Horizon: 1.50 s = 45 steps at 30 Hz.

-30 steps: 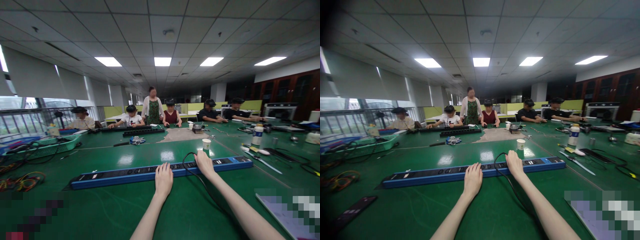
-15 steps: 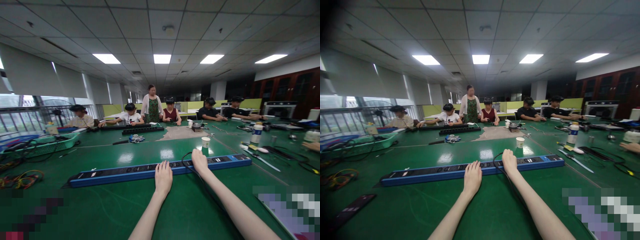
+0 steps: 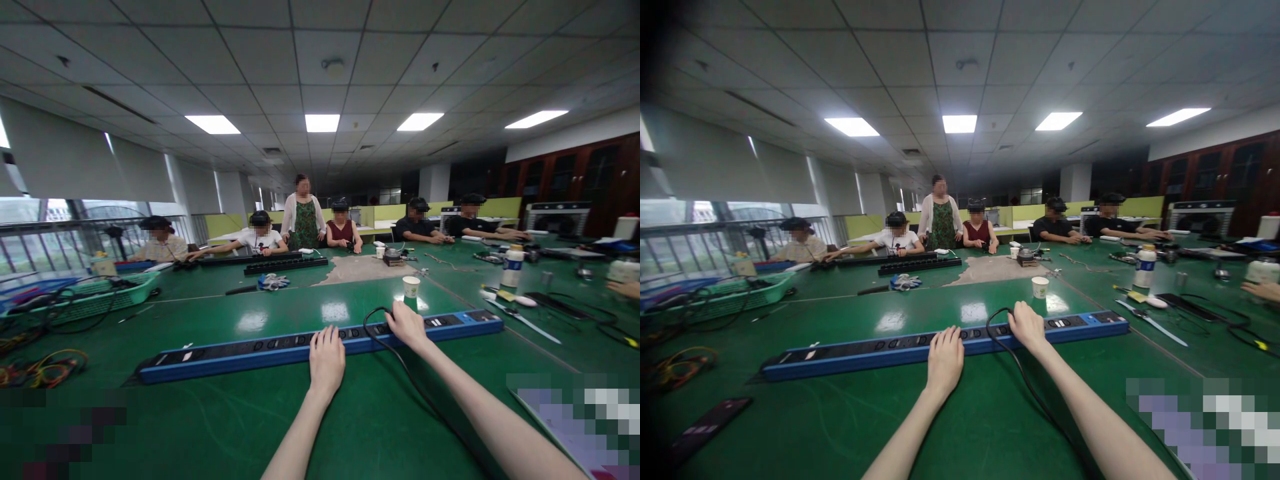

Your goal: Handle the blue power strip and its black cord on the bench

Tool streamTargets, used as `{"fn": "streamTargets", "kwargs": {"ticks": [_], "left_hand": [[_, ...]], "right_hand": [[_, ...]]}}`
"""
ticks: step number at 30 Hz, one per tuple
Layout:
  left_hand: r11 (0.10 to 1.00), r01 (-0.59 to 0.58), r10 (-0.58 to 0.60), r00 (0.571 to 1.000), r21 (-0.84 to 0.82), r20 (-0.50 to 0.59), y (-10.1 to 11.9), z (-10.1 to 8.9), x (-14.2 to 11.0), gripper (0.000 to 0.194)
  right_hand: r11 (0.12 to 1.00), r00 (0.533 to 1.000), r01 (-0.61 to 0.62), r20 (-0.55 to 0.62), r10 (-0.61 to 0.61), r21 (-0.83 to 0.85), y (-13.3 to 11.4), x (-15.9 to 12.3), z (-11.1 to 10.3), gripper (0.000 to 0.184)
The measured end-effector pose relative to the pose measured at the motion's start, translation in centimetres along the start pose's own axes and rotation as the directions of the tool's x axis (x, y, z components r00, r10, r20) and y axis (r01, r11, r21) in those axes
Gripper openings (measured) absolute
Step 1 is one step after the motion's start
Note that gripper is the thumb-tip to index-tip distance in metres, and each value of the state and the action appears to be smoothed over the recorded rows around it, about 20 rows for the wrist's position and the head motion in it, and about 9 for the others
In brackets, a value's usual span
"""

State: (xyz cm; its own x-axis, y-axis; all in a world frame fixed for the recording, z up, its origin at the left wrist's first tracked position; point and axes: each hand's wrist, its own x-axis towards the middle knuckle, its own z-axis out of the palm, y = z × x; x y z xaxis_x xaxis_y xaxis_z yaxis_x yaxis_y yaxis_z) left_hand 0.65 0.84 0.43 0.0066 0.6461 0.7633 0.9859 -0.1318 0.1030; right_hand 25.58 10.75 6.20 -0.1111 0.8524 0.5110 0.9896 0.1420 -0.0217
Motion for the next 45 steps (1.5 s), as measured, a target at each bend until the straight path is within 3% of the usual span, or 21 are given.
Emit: {"fn": "streamTargets", "kwargs": {"ticks": [8, 15, 18, 22, 26, 29, 33, 39, 41, 45], "left_hand": [[1.000, -0.007, 0.007, 1.000, 0.011, -0.001, -0.1, 0.1, 0.0, 0.039], [1.000, 0.002, -0.002, 1.000, 0.012, 0.012, 0.0, 0.2, 0.0, 0.040], [1.000, 0.001, -0.002, 1.000, 0.014, 0.022, 0.0, 0.3, 0.0, 0.040], [1.000, 0.002, -0.003, 1.000, 0.016, 0.023, 0.0, 0.2, 0.0, 0.040], [1.000, -0.004, 0.004, 1.000, 0.009, 0.017, 0.1, 0.1, 0.0, 0.041], [1.000, -0.006, 0.006, 1.000, 0.004, 0.011, 0.1, 0.1, 0.0, 0.041], [1.000, -0.007, 0.007, 1.000, 0.009, 0.000, 0.1, 0.1, 0.0, 0.041], [1.000, -0.002, 0.002, 1.000, 0.027, 0.018, 0.2, 0.3, 0.0, 0.041], [1.000, -0.003, 0.002, 1.000, 0.025, 0.021, 0.2, 0.3, 0.0, 0.041], [1.000, -0.006, 0.006, 1.000, 0.016, 0.020, 0.2, 0.4, 0.1, 0.041]], "right_hand": [[0.999, 0.995, 0.007, -0.095, -0.010, -0.033, -0.6, -0.6, 1.0, 0.027], [0.999, 0.996, -0.012, -0.090, 0.010, -0.029, -1.3, -1.0, 0.9, 0.030], [0.999, 0.991, -0.044, -0.124, 0.042, -0.017, -1.8, -0.6, 0.0, 0.031], [0.996, 0.984, -0.069, -0.162, 0.078, 0.059, -1.6, 0.8, -3.4, 0.034], [0.985, 0.985, 0.117, -0.146, -0.098, 0.127, 1.1, 2.3, -7.1, 0.030], [0.968, 0.993, 0.115, -0.005, -0.116, 0.222, 4.6, 3.0, -7.8, 0.031], [0.936, 0.988, -0.092, 0.151, 0.042, 0.339, 9.8, 3.2, -6.1, 0.037], [0.885, 0.925, -0.376, 0.171, 0.340, 0.274, 15.6, 3.2, -3.9, 0.053], [0.892, 0.923, -0.375, 0.191, 0.334, 0.251, 16.4, 3.1, -3.7, 0.047], [0.903, 0.951, -0.239, 0.274, 0.142, 0.358, 16.3, 2.9, -3.1, 0.030]]}}
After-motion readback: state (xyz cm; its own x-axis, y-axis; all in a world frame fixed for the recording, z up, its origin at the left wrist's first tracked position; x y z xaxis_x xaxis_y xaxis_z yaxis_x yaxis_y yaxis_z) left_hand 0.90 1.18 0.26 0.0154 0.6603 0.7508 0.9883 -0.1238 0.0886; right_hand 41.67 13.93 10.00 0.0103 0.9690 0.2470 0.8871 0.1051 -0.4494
